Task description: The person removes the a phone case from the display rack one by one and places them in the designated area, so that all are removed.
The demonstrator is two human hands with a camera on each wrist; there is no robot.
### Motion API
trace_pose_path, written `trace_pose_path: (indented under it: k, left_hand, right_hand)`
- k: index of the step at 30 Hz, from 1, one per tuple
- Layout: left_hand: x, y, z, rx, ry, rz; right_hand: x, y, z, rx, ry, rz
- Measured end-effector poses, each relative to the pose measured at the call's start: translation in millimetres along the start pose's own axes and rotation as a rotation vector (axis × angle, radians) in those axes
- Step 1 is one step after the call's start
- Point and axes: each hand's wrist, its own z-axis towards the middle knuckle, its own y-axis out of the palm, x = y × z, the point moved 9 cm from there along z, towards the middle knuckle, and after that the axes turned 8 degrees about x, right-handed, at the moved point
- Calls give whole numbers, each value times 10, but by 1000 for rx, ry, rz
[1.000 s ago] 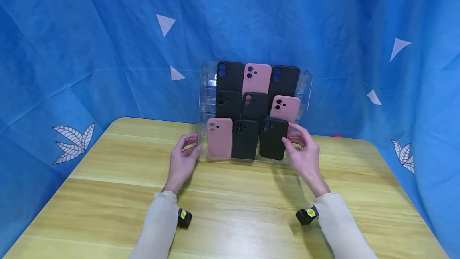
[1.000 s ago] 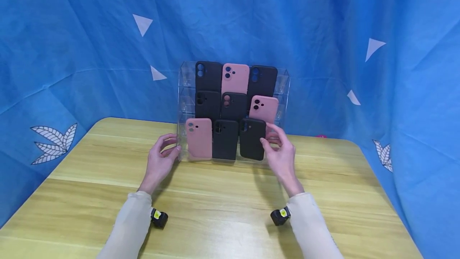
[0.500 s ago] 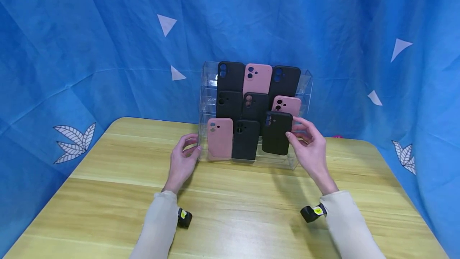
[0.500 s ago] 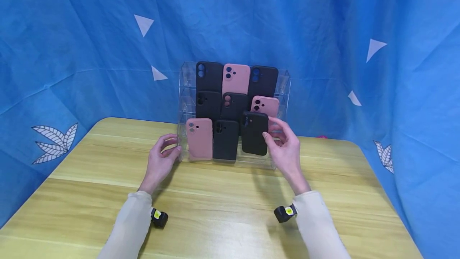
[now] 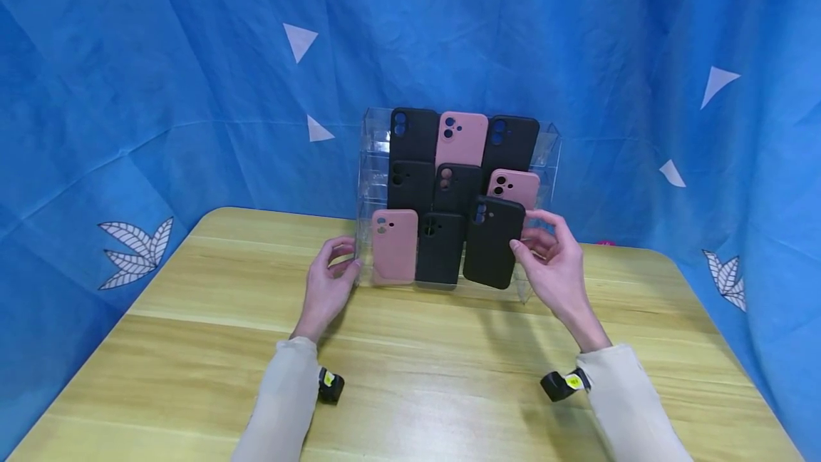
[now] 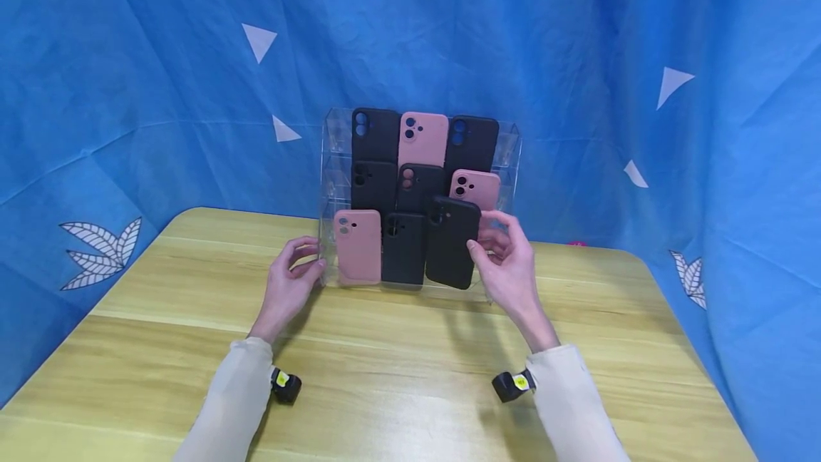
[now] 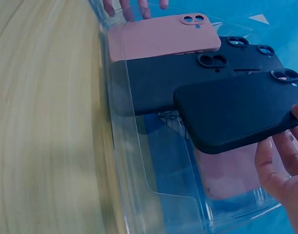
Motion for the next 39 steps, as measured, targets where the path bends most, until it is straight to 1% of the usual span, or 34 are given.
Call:
trace_pose_path:
  k: [7, 14, 22, 27, 29, 35, 39]
  left_hand:
    - [10, 12, 12, -20, -1, 9]
    - [16, 18, 27, -30, 2, 3]
    - [-1, 13, 28, -30, -13, -12]
    - [-14, 14, 26, -33, -20, -11]
    - [-19, 13, 26, -34, -24, -12]
    - [-29, 12, 37, -37, -23, -11]
    - [-35, 10, 44, -38, -19, -15]
  right_hand:
    - [41, -19, -90, -32, -3, -19]
    - [118, -6, -212, -63, 21, -26]
    - [224, 102, -352, -137, 113, -20]
    - [301, 203, -448, -189, 189, 17]
    - [332, 231, -477, -196, 212, 32]
    - [401, 304, -557, -217, 240, 43]
    - [438, 377, -621, -262, 263, 56]
